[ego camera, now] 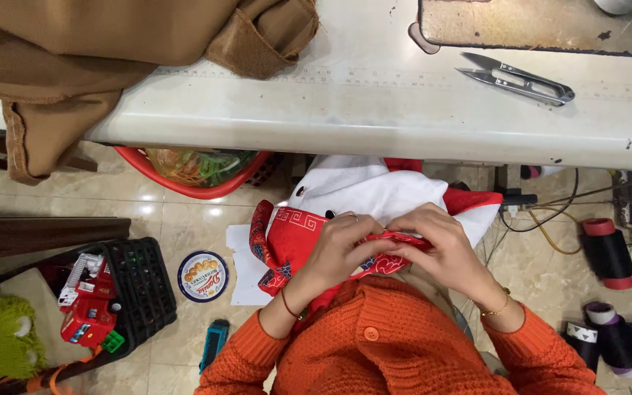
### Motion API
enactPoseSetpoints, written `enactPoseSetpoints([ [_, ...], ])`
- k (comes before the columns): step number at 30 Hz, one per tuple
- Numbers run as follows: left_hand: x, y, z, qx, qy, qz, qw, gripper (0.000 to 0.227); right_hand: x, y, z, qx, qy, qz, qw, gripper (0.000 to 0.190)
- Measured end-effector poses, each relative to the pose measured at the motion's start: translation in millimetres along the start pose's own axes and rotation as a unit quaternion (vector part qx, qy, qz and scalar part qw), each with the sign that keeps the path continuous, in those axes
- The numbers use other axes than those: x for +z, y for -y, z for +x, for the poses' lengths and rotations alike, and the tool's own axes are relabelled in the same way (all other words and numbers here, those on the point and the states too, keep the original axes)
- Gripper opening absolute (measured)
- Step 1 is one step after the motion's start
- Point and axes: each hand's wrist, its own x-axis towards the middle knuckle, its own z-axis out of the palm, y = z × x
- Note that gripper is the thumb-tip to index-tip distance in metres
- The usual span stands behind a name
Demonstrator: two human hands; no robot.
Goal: Trimming excess threads from garments using thread snips at a sewing workstation.
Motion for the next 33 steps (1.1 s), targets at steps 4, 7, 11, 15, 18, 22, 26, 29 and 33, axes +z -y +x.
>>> enactPoseSetpoints([
  [4,-8,1,1,-0.120,0.034,-0.104,0.987,0.023,4,7,2,0.031,-0.039,-0.013,0.999,0.022],
  [7,-10,-5,2,-0.157,0.024,-0.115,0.981,0.038,5,10,1,0.055,-0.040,-0.016,0.998,0.024],
  [11,-7,-3,2,-0.209,-0.003,-0.144,0.967,0.046,8,9,2,0.074,-0.043,-0.007,0.996,0.024],
  [15,-4,-6,4,-0.260,-0.031,-0.188,0.947,0.040,12,9,1,0.077,-0.046,-0.003,0.996,0.020],
  [18,0,2,1,-0.263,-0.042,-0.202,0.942,0.036,18,5,-3,0.053,-0.048,-0.020,0.997,0.015],
  [22,3,10,-2,-0.271,-0.056,-0.231,0.933,0.032,26,1,-6,0.027,-0.086,-0.038,0.995,0.012],
  [26,3,11,-2,-0.269,-0.062,-0.253,0.927,0.027,27,3,-6,0.064,-0.100,-0.029,0.993,0.016],
  [29,4,6,0,-0.262,-0.059,-0.246,0.931,0.024,21,10,-1,0.088,-0.087,-0.027,0.992,0.021],
  [33,6,9,-3,-0.259,-0.061,-0.257,0.929,0.022,20,9,-2,0.097,-0.078,-0.020,0.992,0.021],
])
